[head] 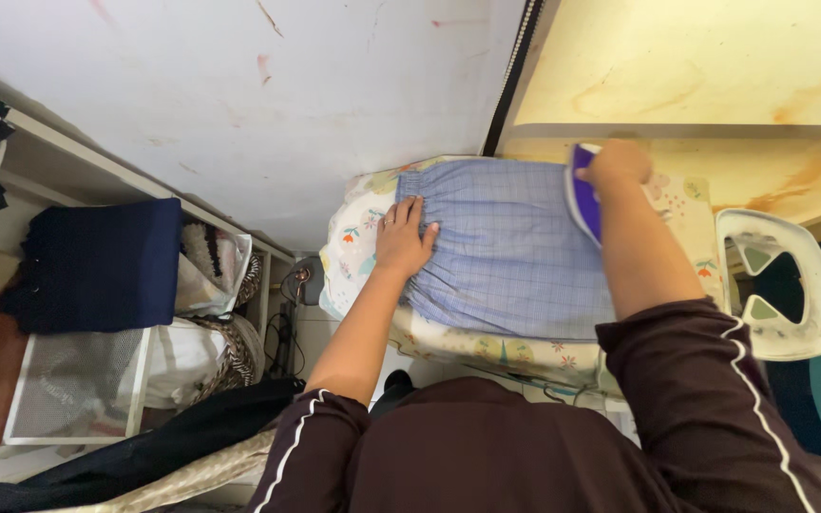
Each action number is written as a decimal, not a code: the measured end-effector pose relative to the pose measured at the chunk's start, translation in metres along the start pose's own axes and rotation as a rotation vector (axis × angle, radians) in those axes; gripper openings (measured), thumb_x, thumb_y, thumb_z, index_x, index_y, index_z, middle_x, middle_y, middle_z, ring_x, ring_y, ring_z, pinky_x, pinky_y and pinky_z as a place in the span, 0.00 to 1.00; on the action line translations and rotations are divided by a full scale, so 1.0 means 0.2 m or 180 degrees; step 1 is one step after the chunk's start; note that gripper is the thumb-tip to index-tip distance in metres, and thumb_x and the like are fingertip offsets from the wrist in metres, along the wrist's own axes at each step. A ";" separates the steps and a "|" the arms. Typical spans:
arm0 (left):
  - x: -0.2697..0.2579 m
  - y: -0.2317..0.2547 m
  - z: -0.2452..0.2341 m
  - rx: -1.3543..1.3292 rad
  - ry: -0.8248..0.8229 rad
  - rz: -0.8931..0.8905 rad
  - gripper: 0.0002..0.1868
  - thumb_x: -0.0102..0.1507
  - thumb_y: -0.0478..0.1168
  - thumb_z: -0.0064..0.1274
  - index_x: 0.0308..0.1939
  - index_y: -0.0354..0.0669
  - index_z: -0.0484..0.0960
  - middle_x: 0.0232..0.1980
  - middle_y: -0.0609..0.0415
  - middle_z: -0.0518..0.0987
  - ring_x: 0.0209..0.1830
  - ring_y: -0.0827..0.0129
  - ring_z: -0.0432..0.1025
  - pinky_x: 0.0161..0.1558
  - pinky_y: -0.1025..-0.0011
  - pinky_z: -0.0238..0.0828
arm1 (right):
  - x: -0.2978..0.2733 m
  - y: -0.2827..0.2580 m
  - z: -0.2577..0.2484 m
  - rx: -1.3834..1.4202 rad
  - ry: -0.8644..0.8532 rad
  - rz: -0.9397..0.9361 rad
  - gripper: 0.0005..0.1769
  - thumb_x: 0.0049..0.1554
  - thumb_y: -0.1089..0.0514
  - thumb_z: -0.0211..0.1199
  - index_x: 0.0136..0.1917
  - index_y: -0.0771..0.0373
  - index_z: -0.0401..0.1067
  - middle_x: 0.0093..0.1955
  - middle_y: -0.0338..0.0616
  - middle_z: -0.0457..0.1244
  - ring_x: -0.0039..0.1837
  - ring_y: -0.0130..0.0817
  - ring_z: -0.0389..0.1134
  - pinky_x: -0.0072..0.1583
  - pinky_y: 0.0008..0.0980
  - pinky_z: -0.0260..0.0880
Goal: The person irons a dark blue garment on an ironing board, smoothing the fabric with their hands and using a steam iron. They then switch to a light blue checkered garment, ironing it thoroughly before folding it and placing it into a nearby storage basket. Finally, they pick up a light blue striped shirt and begin ironing it.
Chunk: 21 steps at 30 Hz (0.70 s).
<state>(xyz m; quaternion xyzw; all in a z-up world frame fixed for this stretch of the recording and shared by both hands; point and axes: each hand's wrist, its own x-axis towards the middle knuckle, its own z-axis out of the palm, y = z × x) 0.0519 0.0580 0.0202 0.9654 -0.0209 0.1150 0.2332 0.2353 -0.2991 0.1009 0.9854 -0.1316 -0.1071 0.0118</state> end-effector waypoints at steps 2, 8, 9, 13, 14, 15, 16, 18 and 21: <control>0.00 -0.02 0.02 0.0014 0.0062 0.0052 0.33 0.68 0.54 0.46 0.74 0.42 0.65 0.74 0.50 0.65 0.74 0.47 0.58 0.72 0.50 0.52 | 0.04 0.11 -0.01 0.0027 -0.0085 0.0153 0.37 0.44 0.34 0.80 0.56 0.63 0.80 0.56 0.52 0.72 0.59 0.46 0.74 0.56 0.44 0.75; 0.00 -0.04 0.04 0.0074 -0.0084 -0.0003 0.34 0.66 0.51 0.47 0.75 0.44 0.63 0.75 0.50 0.63 0.75 0.47 0.55 0.73 0.48 0.47 | -0.12 -0.02 0.02 0.0262 -0.0364 -0.0678 0.41 0.41 0.39 0.82 0.60 0.65 0.77 0.59 0.59 0.69 0.61 0.55 0.71 0.62 0.49 0.70; 0.00 -0.04 0.04 0.0104 -0.0095 0.0022 0.36 0.65 0.50 0.48 0.75 0.43 0.62 0.75 0.49 0.63 0.75 0.47 0.55 0.72 0.48 0.46 | -0.19 -0.10 0.02 -0.0003 -0.0294 -0.0892 0.41 0.40 0.35 0.81 0.57 0.65 0.79 0.58 0.59 0.69 0.60 0.54 0.71 0.62 0.49 0.69; -0.02 -0.05 0.08 0.0123 0.0050 0.0062 0.36 0.65 0.48 0.48 0.77 0.44 0.61 0.77 0.49 0.62 0.76 0.47 0.55 0.74 0.46 0.46 | -0.60 -0.37 0.06 -0.0091 -0.0572 -0.1455 0.29 0.44 0.38 0.75 0.53 0.57 0.81 0.50 0.53 0.73 0.54 0.49 0.75 0.56 0.44 0.75; -0.03 -0.05 0.08 0.0133 0.0092 0.0091 0.37 0.64 0.48 0.48 0.77 0.44 0.60 0.76 0.48 0.62 0.76 0.47 0.55 0.74 0.45 0.45 | -0.71 -0.39 0.08 -0.0169 -0.0483 -0.1544 0.29 0.44 0.38 0.76 0.53 0.57 0.81 0.51 0.52 0.72 0.54 0.49 0.75 0.55 0.45 0.75; -0.04 -0.06 0.09 0.0142 0.0134 0.0119 0.37 0.64 0.48 0.48 0.77 0.43 0.60 0.76 0.47 0.62 0.76 0.46 0.55 0.74 0.45 0.45 | -0.79 -0.39 0.09 -0.0248 -0.0395 -0.1633 0.30 0.44 0.37 0.77 0.53 0.58 0.81 0.51 0.51 0.71 0.55 0.49 0.74 0.54 0.45 0.75; -0.04 -0.06 0.10 0.0137 0.0170 0.0147 0.37 0.64 0.48 0.47 0.77 0.43 0.59 0.76 0.47 0.62 0.76 0.46 0.55 0.74 0.44 0.45 | -0.83 -0.35 0.09 -0.0271 -0.0356 -0.1494 0.31 0.44 0.36 0.77 0.53 0.58 0.81 0.51 0.51 0.72 0.55 0.48 0.74 0.54 0.44 0.75; -0.06 -0.07 0.11 0.0132 0.0246 0.0198 0.37 0.65 0.48 0.46 0.78 0.42 0.59 0.77 0.46 0.61 0.76 0.46 0.55 0.74 0.44 0.44 | -0.85 -0.24 0.11 -0.0319 -0.0278 -0.1224 0.32 0.44 0.35 0.77 0.53 0.59 0.81 0.51 0.50 0.72 0.55 0.45 0.74 0.54 0.43 0.75; -0.05 -0.07 0.12 0.0127 0.0248 0.0200 0.37 0.65 0.48 0.46 0.78 0.42 0.58 0.77 0.46 0.61 0.77 0.45 0.53 0.74 0.43 0.43 | -0.75 0.07 0.10 0.0079 0.0039 -0.0512 0.31 0.43 0.37 0.79 0.54 0.56 0.81 0.51 0.51 0.72 0.54 0.48 0.74 0.54 0.44 0.74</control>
